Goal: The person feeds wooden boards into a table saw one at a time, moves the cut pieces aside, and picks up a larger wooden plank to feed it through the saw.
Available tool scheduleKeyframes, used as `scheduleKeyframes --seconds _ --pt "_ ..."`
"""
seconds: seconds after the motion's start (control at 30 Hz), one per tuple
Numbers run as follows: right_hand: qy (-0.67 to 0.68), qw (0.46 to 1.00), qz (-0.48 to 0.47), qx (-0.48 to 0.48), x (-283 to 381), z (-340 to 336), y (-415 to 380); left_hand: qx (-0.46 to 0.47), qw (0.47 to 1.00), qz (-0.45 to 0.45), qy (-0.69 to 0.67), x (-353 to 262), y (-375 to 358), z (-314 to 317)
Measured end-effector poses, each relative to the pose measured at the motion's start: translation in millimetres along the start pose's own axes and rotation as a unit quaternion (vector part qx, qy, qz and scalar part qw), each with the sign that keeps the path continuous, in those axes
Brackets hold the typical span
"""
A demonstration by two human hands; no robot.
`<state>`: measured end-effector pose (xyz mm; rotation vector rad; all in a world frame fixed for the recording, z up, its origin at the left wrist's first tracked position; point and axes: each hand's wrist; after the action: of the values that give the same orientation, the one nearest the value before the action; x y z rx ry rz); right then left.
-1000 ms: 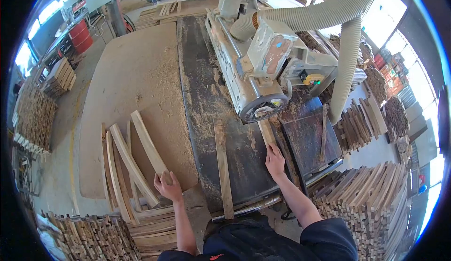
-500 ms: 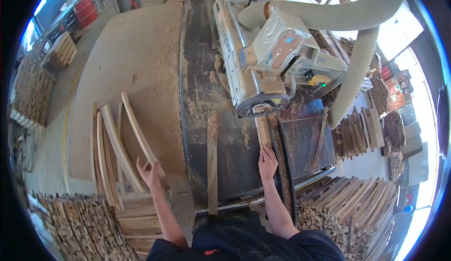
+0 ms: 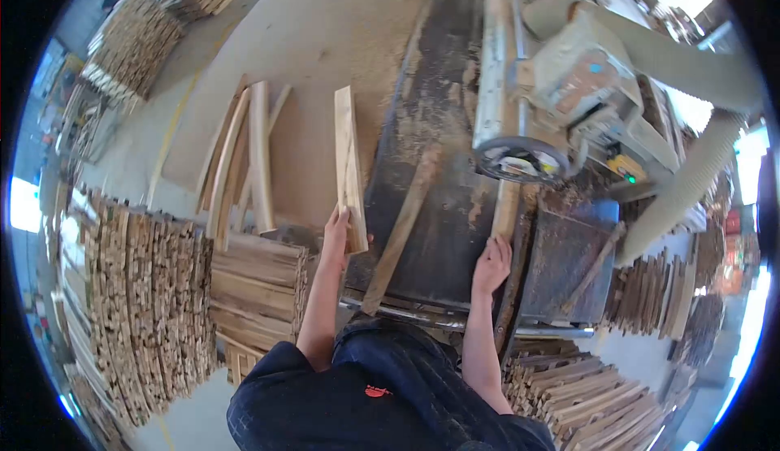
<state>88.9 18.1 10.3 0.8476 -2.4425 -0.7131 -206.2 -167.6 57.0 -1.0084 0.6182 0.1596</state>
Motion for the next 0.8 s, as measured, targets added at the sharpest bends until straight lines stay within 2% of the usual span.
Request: scheduleKeyframes --seconds 0.07,0.13,0.2,0.33,0.4,0.43,0.53,0.8 --pt "0.045 0.999 0.013 -0.025 4.4 -6.4 1.3 -0.010 0.992 0.081 0.092 23.1 -2.4 13.1" --pt "0.066 0.997 0.013 -0.022 4.0 -9.1 0.8 0.007 0.990 0.093 0.109 43.2 -9.9 31.4" --pt "0.068 0.997 -0.025 -0.013 3.9 -13.8 5.5 -0.049 0.982 0.120 0.139 54.7 -20.6 50.9" --pt "0.092 0.995 -0.019 0.013 2.0 -14.5 3.4 -0.016 0.983 0.106 0.151 56.4 -28.1 65.3" --pt "0.086 0.996 -0.012 0.012 -3.1 -10.7 0.2 -0.061 0.972 0.121 0.195 52.5 -43.1 76.4" --pt "0.084 0.996 -0.019 0.020 -4.0 -7.4 -2.8 -0.049 0.967 0.147 0.200 56.6 -35.7 72.2" --pt "0.099 0.995 0.006 0.021 -2.4 -8.8 0.6 -0.053 0.973 0.110 0.198 58.7 -30.3 68.7" --pt "0.096 0.995 0.001 0.004 -4.6 -2.5 4.9 -0.095 0.972 0.099 0.190 55.3 -27.8 79.8"
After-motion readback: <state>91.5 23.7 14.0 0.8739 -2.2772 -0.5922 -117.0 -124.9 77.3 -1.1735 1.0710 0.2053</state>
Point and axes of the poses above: each hand's wrist, its own y-axis towards the middle knuckle, its own z-axis out of the palm, x = y × z, and after that the axes turned 13 degrees about -z, right-handed
